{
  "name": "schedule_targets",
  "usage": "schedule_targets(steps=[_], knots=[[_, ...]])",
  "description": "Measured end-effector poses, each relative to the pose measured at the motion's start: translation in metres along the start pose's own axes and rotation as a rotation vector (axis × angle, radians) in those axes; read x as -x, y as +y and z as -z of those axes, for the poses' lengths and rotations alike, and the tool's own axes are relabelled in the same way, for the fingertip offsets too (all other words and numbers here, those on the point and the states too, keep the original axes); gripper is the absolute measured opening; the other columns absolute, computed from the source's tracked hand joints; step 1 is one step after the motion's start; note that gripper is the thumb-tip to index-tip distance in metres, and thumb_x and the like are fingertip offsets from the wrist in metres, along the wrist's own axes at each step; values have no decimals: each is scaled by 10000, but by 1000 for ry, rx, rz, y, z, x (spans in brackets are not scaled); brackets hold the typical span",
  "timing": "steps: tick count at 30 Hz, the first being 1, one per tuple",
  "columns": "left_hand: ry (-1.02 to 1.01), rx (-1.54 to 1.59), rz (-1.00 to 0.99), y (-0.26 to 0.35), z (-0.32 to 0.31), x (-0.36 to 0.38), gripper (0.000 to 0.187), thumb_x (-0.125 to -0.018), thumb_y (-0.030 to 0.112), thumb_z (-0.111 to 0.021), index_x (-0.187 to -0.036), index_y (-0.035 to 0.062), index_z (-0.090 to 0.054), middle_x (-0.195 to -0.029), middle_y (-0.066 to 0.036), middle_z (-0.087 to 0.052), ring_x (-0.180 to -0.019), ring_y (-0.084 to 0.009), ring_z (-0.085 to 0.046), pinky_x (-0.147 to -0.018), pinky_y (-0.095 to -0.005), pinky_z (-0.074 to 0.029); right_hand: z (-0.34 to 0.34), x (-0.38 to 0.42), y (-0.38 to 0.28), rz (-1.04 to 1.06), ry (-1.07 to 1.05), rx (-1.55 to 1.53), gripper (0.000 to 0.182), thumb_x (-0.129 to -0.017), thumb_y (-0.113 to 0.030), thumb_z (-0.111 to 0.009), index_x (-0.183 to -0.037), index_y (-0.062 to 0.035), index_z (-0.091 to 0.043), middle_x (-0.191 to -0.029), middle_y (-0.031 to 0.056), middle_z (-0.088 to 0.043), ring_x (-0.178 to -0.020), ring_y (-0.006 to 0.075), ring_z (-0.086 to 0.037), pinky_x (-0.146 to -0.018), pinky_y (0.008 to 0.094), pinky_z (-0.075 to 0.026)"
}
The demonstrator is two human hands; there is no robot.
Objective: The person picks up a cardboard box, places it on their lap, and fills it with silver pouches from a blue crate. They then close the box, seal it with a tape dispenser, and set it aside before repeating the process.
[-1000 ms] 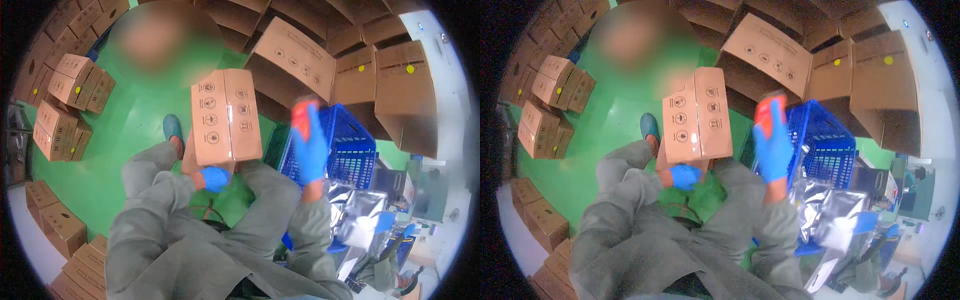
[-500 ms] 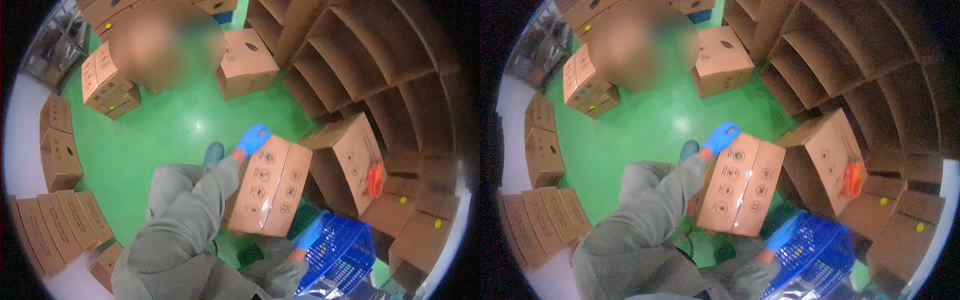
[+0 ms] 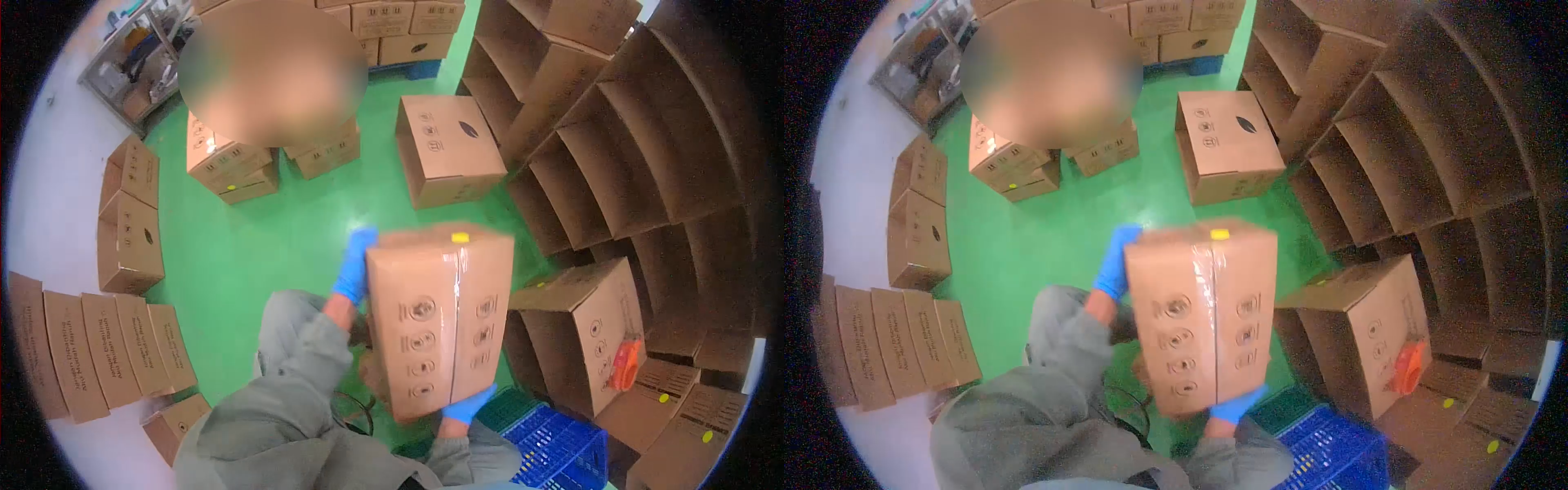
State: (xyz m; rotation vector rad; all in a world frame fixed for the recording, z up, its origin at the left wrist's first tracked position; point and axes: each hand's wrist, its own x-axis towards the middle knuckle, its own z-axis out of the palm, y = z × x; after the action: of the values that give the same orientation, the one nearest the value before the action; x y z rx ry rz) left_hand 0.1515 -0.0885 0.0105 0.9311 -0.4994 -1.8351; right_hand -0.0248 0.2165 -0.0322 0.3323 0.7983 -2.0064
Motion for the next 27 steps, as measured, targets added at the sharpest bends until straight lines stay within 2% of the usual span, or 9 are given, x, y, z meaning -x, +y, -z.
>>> schedule_targets(steps=[3, 4, 6, 11, 16, 19, 22, 25, 27], knots=[[-83, -113, -385, 158, -45, -19, 457, -936, 470, -524, -1174, 82, -560, -1051, -19, -602, -991, -131, -557, -873, -308, -487, -117, -44, 58, 141, -190, 247, 538, -1017, -384, -253, -1442, -60, -324, -1472, 108, -361, -1322, 280, -384, -1091, 443, -332], [-29, -185, -519, 199, -60, -25, 561, -942, 529, -485, -1259, 67, -519, -1144, -48, -597, -1058, -147, -559, -907, -310, -488, -213, -32, 65, 713, -387, 1003, 651, -972, -518, -316, -1404, -32, -361, -1440, 116, -387, -1310, 300, -378, -1122, 440, -273], [-127, -242, -554, 271, -80, -23, 614, -964, 525, -434, -1362, 57, -439, -1297, -102, -528, -1167, -183, -518, -976, -331, -440, -306, -55, 98, 48, -404, 119, 974, -599, -275, -885, -1311, 62, -314, -1274, 176, -474, -1179, 324, -488, -1007, 409, -403], [-137, -439, -837, 304, -72, -25, 481, -1002, 373, -408, -1414, 125, -407, -1311, -122, -540, -1190, -218, -534, -983, -415, -432, -405, 33, 125, -446, -812, -5, 778, -906, -665, -382, -1515, -254, -126, -1528, 156, -239, -1376, 339, -315, -1090, 558, -275], [-32, -586, -184, 190, -27, -93, 569, -928, 490, -501, -1345, 105, -465, -1292, -108, -555, -1137, -221, -558, -926, -399, -446, -224, 43, 142, -421, -1111, 519, 680, -990, -493, -383, -1488, -52, -244, -1515, 106, -317, -1376, 281, -339, -1137, 406, -251], [-169, -893, 165, 85, -2, -149, 598, -911, 501, -523, -1338, 86, -472, -1315, -148, -538, -1161, -249, -549, -959, -426, -429, -80, 20, 106, -447, -388, 1557, 410, -976, -304, -484, -1190, 34, -572, -1150, 163, -636, -1031, 222, -607, -919, 340, -461], [-225, -961, 353, -9, 2, -213, 744, -878, 518, -576, -1368, -18, -412, -1305, -184, -526, -1167, -292, -526, -962, -415, -421, 5, 27, 52, -364, -21, 1392, 368, -972, -272, -492, -1148, 34, -596, -1069, 145, -664, -929, 202, -632, -868, 339, -486], [12, -1412, -120, -96, -2, -290, 831, -864, 493, -614, -1372, -110, -349, -1312, -207, -513, -1174, -338, -521, -980, -409, -428, -1, 40, 17, -287, 138, 1212, 336, -975, -235, -486, -1147, 28, -606, -1083, 137, -661, -960, 194, -628, -874, 326, -486], [81, -904, -145, -102, -47, -296, 828, -836, 435, -680, -1326, -159, -376, -1257, -207, -549, -1111, -327, -566, -933, -399, -477, 20, 43, 6, -229, 163, 1203, 330, -978, -225, -489, -1161, 24, -602, -1096, 129, -660, -973, 191, -625, -868, 314, -489]])
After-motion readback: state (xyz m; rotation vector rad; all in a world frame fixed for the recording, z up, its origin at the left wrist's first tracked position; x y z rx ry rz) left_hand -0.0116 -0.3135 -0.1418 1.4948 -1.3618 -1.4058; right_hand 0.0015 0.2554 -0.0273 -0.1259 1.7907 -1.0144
